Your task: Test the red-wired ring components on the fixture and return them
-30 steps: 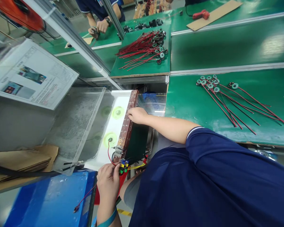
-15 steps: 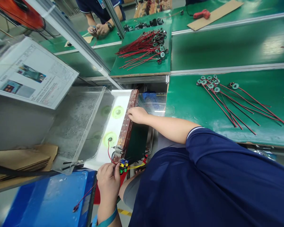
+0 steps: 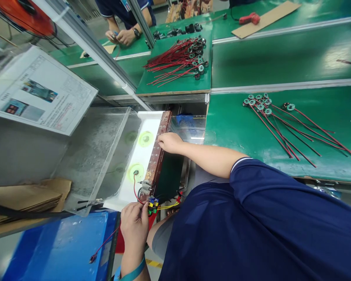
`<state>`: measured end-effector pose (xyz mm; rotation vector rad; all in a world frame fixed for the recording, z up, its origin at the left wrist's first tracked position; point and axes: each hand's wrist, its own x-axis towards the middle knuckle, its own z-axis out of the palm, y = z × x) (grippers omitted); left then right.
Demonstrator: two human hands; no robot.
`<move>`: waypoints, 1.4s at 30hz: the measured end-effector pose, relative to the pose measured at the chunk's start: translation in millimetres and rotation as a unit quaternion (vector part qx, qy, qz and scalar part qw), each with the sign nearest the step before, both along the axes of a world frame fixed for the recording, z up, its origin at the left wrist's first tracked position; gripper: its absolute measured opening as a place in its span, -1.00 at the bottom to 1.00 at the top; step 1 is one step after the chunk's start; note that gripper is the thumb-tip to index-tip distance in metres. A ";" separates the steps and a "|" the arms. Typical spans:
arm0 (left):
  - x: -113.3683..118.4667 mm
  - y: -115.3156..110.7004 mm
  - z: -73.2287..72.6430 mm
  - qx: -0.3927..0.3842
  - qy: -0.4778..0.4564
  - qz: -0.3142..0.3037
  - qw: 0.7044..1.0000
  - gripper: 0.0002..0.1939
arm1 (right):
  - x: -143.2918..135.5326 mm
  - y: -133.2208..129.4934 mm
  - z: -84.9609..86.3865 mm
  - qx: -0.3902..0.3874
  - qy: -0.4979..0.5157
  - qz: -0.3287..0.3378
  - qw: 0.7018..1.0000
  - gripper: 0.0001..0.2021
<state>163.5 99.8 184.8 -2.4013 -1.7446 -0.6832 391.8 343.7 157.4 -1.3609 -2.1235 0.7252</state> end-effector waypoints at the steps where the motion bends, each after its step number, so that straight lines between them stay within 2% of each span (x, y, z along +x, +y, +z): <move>1: 0.3 -0.1 -0.1 0.001 0.001 0.000 1.000 -0.89 | -0.2 0.3 -0.4 0.000 0.000 0.000 1.000 -0.81; 42: 7.2 -1.3 -1.0 0.009 -0.008 0.027 1.000 -0.84 | -0.9 1.2 -3.9 0.002 -0.001 -0.001 1.000 -0.81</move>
